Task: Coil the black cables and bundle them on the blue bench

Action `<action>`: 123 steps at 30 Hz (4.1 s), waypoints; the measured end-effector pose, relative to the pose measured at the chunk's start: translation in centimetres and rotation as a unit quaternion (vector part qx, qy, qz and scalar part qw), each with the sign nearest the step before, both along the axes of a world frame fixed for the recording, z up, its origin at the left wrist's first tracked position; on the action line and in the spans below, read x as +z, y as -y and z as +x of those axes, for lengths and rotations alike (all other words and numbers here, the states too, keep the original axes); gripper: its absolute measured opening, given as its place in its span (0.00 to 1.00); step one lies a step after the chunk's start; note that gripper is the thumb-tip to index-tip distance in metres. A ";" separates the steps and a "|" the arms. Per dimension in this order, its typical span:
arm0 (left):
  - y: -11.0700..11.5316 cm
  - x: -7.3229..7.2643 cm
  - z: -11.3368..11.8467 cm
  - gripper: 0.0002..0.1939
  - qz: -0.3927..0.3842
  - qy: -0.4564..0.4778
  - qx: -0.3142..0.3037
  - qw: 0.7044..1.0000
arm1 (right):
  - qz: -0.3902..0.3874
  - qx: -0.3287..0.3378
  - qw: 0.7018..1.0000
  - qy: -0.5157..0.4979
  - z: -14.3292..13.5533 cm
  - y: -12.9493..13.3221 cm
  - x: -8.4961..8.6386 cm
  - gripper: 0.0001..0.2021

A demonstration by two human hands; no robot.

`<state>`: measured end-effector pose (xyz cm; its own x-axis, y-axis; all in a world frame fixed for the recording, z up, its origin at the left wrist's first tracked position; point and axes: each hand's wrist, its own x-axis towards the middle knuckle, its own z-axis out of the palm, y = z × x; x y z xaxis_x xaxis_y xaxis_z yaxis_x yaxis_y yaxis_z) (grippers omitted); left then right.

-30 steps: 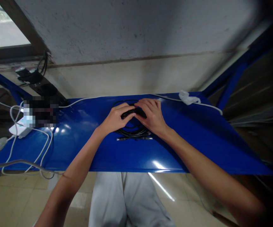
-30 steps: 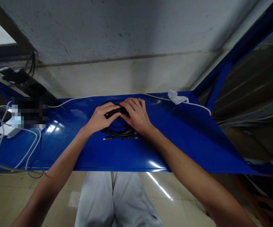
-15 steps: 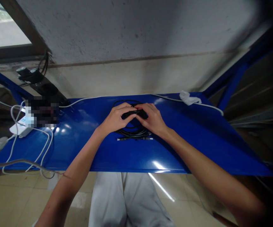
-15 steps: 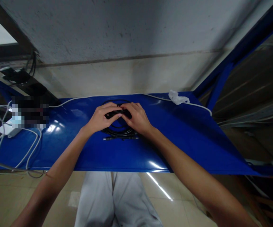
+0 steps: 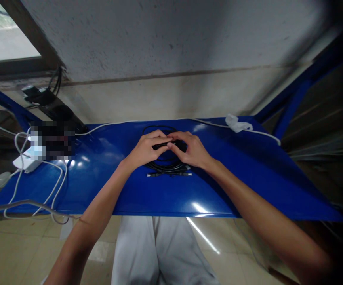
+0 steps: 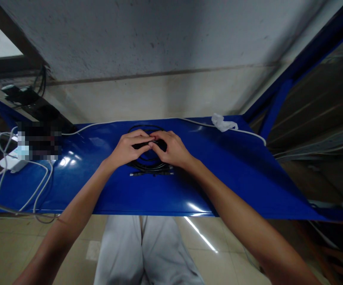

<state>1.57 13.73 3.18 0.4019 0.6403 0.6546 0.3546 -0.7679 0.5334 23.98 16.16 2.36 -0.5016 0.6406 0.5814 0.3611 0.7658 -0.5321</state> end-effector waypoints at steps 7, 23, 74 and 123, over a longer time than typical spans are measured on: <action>0.2 0.5 -0.1 0.11 -0.013 0.001 -0.002 1.000 | -0.048 0.007 0.998 -0.034 -0.2 0.1 -0.2 0.12; 0.2 1.3 -0.7 0.09 -0.088 0.017 -0.007 0.996 | -0.024 0.002 0.999 -0.031 -0.4 0.1 -0.4 0.11; 0.1 1.7 -1.2 0.13 -0.227 0.092 0.005 0.969 | -0.073 0.022 0.996 -0.051 -0.6 0.7 -0.2 0.08; 0.8 3.4 -1.6 0.10 -0.111 -0.020 -0.015 0.994 | -0.005 0.004 0.998 -0.067 -0.5 1.4 -0.9 0.15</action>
